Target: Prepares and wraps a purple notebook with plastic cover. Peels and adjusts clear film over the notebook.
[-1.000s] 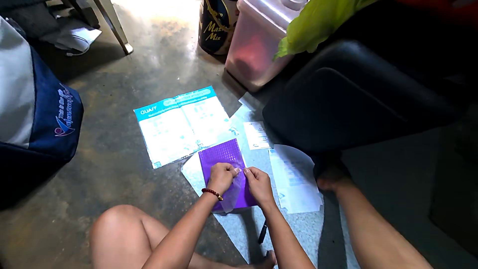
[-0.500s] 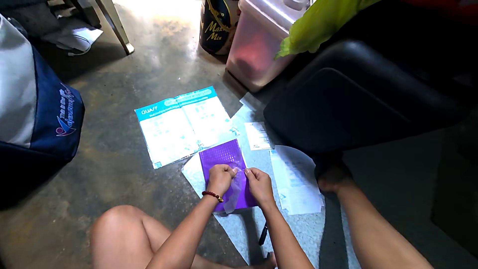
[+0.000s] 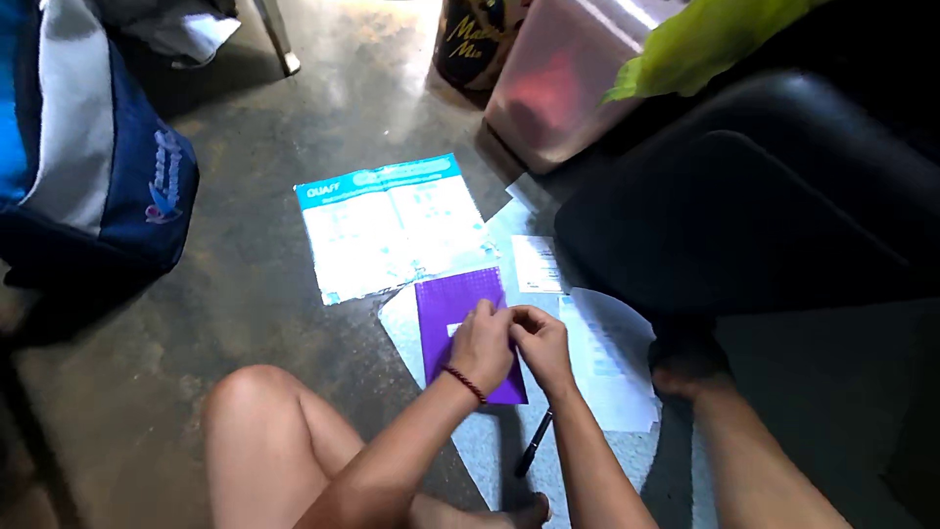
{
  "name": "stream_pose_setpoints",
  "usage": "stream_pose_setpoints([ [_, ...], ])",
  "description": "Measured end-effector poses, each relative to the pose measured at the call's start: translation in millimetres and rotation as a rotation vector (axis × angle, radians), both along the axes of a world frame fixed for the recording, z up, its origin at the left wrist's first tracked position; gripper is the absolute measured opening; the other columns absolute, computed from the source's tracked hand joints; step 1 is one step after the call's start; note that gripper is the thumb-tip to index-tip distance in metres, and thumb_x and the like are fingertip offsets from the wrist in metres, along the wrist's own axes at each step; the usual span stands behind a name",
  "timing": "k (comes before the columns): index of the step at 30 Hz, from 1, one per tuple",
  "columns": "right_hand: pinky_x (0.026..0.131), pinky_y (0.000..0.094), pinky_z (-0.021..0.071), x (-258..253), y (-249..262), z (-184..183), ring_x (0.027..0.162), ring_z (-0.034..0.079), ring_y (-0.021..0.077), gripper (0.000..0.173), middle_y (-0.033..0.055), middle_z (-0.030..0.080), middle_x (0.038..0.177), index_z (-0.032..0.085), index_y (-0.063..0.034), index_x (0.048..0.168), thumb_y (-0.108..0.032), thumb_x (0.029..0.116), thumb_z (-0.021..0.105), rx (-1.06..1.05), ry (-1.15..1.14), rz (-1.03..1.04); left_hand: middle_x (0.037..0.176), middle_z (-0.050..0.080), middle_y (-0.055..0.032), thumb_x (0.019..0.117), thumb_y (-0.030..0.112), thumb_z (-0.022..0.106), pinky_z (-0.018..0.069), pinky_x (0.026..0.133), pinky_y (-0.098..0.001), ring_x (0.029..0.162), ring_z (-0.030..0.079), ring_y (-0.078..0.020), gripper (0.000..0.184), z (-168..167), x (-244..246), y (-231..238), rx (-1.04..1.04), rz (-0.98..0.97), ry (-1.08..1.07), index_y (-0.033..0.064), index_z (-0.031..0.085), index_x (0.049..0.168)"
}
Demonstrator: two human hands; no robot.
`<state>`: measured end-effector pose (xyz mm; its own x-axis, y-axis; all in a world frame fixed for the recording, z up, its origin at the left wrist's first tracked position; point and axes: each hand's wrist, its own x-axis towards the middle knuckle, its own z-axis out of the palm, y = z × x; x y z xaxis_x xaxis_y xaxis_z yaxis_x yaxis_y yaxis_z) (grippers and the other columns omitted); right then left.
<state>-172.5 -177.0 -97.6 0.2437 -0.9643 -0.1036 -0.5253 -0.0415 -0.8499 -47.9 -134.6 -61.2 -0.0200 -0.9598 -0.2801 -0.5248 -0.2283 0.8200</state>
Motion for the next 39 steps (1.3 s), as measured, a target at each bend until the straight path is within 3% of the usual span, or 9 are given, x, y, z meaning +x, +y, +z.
stream_pose_setpoints([
  [6,0.068,0.0121,0.0507,2.6,0.2,2.9,0.069,0.060,-0.0072,0.008,-0.0046,0.068,0.076,0.071,0.0010,0.089,-0.001,0.0863,0.064,-0.040,-0.081,-0.039,0.139,0.054,-0.0229,0.1009,-0.002,0.048,0.0497,0.102,-0.0471,0.130,0.054,-0.0375,0.037,23.2,-26.3,-7.1,0.182,0.058,-0.087,-0.0068,0.057,0.136],
  [15,0.060,0.0201,0.0569,18.6,9.4,-2.6,0.062,0.066,0.0040,0.005,-0.0001,0.069,0.069,0.070,-0.0019,0.081,0.003,0.0838,0.070,-0.049,-0.123,-0.200,0.150,0.044,-0.0249,0.1015,-0.002,0.047,0.0498,0.101,-0.0474,0.134,0.051,-0.0378,0.046,34.5,-34.3,-1.8,0.272,0.022,-0.087,-0.0103,0.042,0.146],
  [19,0.071,0.0118,0.0455,63.5,12.2,109.1,0.065,0.052,-0.0035,0.015,-0.0045,0.055,0.071,0.059,0.0003,0.086,0.002,0.1002,0.056,0.470,0.256,-0.267,0.151,0.043,-0.0287,0.1035,0.000,0.045,0.0473,0.103,-0.0498,0.137,0.048,-0.0408,0.047,44.3,-32.7,-2.4,0.257,0.017,-0.034,-0.0105,0.040,0.149],
  [21,0.061,0.0101,0.0484,33.4,13.1,37.3,0.059,0.058,-0.0061,0.011,-0.0039,0.064,0.065,0.066,0.0025,0.081,0.008,0.0895,0.062,0.052,-0.013,-0.264,0.148,0.045,-0.0268,0.1031,-0.001,0.045,0.0491,0.101,-0.0507,0.136,0.048,-0.0406,0.046,41.7,-27.3,-3.8,0.263,-0.014,-0.023,-0.0075,0.042,0.149],
  [24,0.071,0.0156,0.0530,0.6,1.8,-2.1,0.073,0.063,-0.0028,0.015,0.0004,0.069,0.082,0.068,0.0087,0.102,0.010,0.0884,0.060,0.031,-0.147,-0.107,0.136,0.055,-0.0264,0.1007,-0.003,0.050,0.0521,0.098,-0.0515,0.126,0.057,-0.0413,0.038,24.7,-11.9,2.1,0.187,-0.024,0.032,-0.0009,0.057,0.138],
  [27,0.077,0.0210,0.0574,-14.6,7.9,-5.2,0.087,0.068,0.0040,0.050,0.0072,0.069,0.111,0.057,0.0074,0.131,0.009,0.0809,0.061,0.131,-0.196,0.037,0.126,0.064,-0.0241,0.1022,-0.001,0.048,0.0499,0.102,-0.0482,0.120,0.062,-0.0366,0.032,6.2,3.9,11.4,0.127,-0.077,0.036,-0.0012,0.067,0.128],
  [31,0.074,0.0244,0.0593,-13.2,27.8,0.8,0.084,0.071,0.0087,0.080,0.0107,0.070,0.107,0.035,0.0050,0.150,0.007,0.0762,0.067,0.225,-0.107,0.064,0.143,0.052,-0.0218,0.1047,0.007,0.048,0.0522,0.100,-0.0450,0.119,0.062,-0.0344,0.041,6.7,-0.7,25.3,0.204,-0.102,-0.010,-0.0029,0.051,0.144],
  [35,0.066,0.0209,0.0556,-16.3,41.5,3.7,0.070,0.067,0.0036,0.059,0.0028,0.071,0.086,0.043,0.0041,0.139,0.002,0.0836,0.064,0.220,-0.053,0.027,0.150,0.043,-0.0244,0.0962,-0.010,0.051,0.0538,0.098,-0.0430,0.122,0.060,-0.0377,0.057,13.6,-15.0,37.3,0.187,-0.108,0.008,-0.0005,0.043,0.152],
  [39,0.066,0.0156,0.0528,-22.5,44.2,-2.1,0.070,0.062,-0.0019,0.022,-0.0021,0.066,0.083,0.056,0.0022,0.106,0.005,0.0851,0.061,0.076,-0.079,0.051,0.127,0.059,-0.0279,0.0959,-0.010,0.050,0.0504,0.102,-0.0421,0.122,0.059,-0.0387,0.033,15.1,-16.2,45.0,0.109,-0.124,-0.019,-0.0065,0.066,0.124],
])
